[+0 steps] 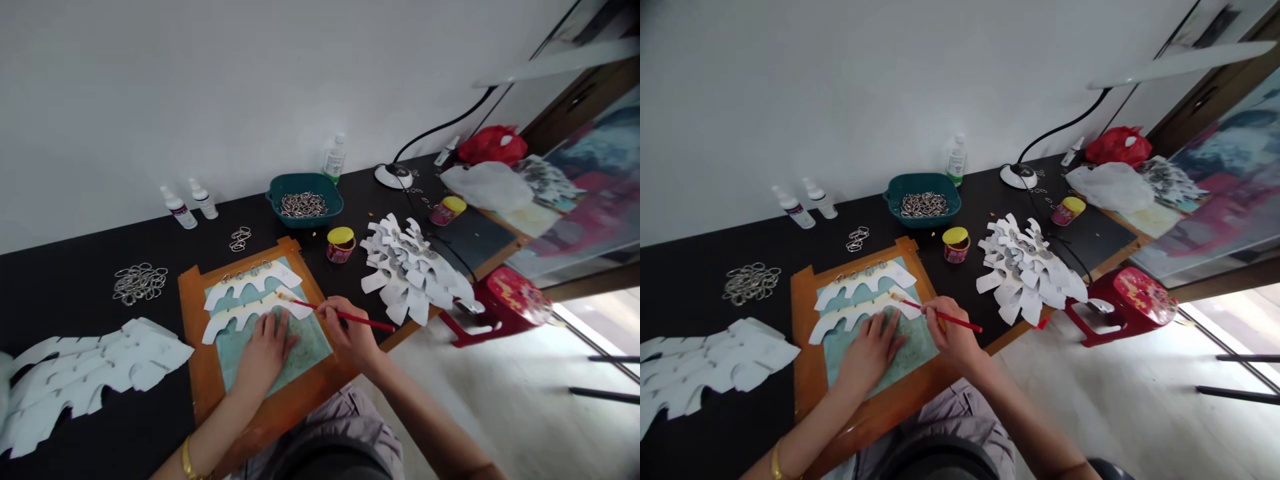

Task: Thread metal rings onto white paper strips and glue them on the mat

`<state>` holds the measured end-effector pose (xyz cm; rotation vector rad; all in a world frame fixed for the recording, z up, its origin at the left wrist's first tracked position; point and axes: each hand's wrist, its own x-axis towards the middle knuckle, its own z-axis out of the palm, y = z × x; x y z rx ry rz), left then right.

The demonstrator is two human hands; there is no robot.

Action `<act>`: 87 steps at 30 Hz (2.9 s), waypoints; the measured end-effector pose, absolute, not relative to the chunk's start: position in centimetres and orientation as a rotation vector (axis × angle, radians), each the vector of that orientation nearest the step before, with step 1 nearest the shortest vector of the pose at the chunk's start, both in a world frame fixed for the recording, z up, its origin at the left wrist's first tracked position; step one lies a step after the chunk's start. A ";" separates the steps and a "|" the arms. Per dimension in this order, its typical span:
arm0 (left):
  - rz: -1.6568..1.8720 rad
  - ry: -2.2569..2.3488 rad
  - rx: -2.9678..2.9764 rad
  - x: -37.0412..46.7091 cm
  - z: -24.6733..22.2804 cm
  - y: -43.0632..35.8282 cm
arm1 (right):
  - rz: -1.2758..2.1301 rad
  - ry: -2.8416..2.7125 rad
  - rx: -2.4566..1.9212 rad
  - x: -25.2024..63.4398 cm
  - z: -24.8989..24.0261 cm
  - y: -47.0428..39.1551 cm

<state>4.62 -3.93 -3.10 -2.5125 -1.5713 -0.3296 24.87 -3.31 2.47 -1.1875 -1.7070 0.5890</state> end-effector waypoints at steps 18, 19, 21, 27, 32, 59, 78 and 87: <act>-0.284 -1.611 -2.495 5.2 -4.5 -5.1 | 0.688 -1.671 -1.144 23.6 1.6 -2.9; -0.296 -1.606 -2.495 5.2 -4.5 -5.1 | 0.701 -1.674 -1.130 23.3 1.7 -3.0; -0.310 -1.594 -2.508 5.1 -4.3 -5.0 | 0.730 -1.682 -1.112 22.8 1.9 -3.0; -0.370 -1.521 -2.558 2.3 -2.0 -4.9 | 0.789 -1.643 -1.168 23.4 2.1 -3.1; -0.380 -1.598 -2.443 -0.2 -2.2 -5.5 | 0.806 -1.659 -1.143 23.0 1.8 -3.5; -0.309 -1.632 -2.449 0.6 -3.0 -6.5 | 0.531 -1.806 -1.089 23.8 2.4 -2.9; -0.311 -1.702 -2.423 0.7 -3.5 -6.5 | 0.427 -1.692 -1.185 26.9 2.4 -4.9; -0.221 -1.889 -2.189 -2.6 1.6 -8.1 | 0.335 -1.362 -1.077 29.3 1.0 -6.7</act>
